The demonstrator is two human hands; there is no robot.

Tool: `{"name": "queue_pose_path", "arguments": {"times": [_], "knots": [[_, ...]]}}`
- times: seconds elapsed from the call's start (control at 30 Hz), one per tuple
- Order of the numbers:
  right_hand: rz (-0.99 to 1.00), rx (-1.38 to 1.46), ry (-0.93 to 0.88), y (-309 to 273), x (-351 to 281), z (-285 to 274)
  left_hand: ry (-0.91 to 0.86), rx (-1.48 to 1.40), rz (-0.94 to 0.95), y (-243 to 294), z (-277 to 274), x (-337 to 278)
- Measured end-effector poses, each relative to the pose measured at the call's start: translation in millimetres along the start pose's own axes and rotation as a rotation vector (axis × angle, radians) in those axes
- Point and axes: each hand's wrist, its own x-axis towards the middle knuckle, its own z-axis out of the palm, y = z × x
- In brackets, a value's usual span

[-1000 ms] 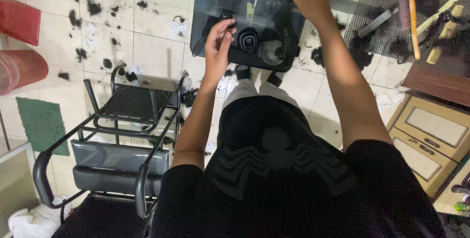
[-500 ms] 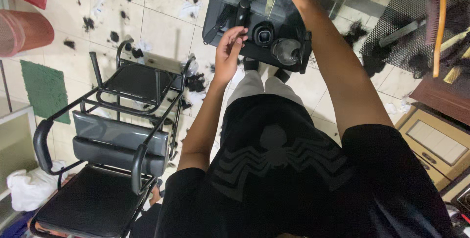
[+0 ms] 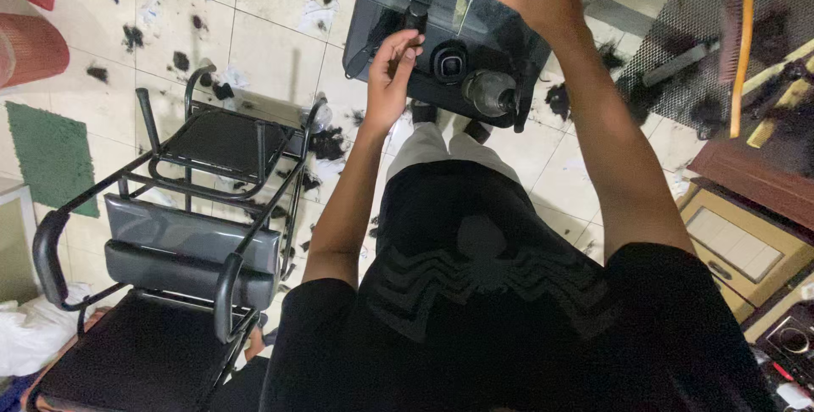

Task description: The person organizes and cleans various barbering tools on a workstation, including handling a brush, a comb, and hair clippers while clearing hair debris.

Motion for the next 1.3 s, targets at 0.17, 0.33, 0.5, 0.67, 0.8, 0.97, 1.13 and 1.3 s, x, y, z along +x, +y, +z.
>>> {"name": "queue_pose_path", "arguments": {"times": [0.17, 0.33, 0.5, 0.67, 0.8, 0.97, 1.13, 1.3], "knots": [[0.013, -0.059, -0.203, -35.2, -10.8, -48.9, -0.056, 0.012, 0.082, -3.7, 3.7, 2.6], [-0.041, 0.026, -0.192, -77.6, 2.9, -75.3, -0.047, 0.027, 0.003, 8.7, 11.9, 7.5], [-0.063, 0.083, -0.237, -102.4, 19.3, -92.7, -0.057, -0.121, -0.013, 27.7, 44.0, 35.1], [-0.069, 0.081, -0.321, -117.3, 27.5, -106.3, -0.195, -0.609, -0.109, 28.8, 77.1, 43.3], [-0.299, 0.029, -0.232, -135.0, 29.5, -125.6, -0.138, -0.517, -0.064, 32.0, 85.8, 26.5], [-0.297, 0.17, -0.331, -152.1, 25.3, -146.3, -0.039, -0.41, 0.027, 53.3, 95.0, -4.1], [-0.334, 0.231, -0.4, -171.2, 13.8, -152.2, -0.067, -0.461, 0.129, 72.8, 103.3, -32.9], [-0.288, 0.137, -0.439, -191.0, 6.6, -153.9, -0.135, -0.675, 0.043, 77.6, 112.8, -50.5]]}}
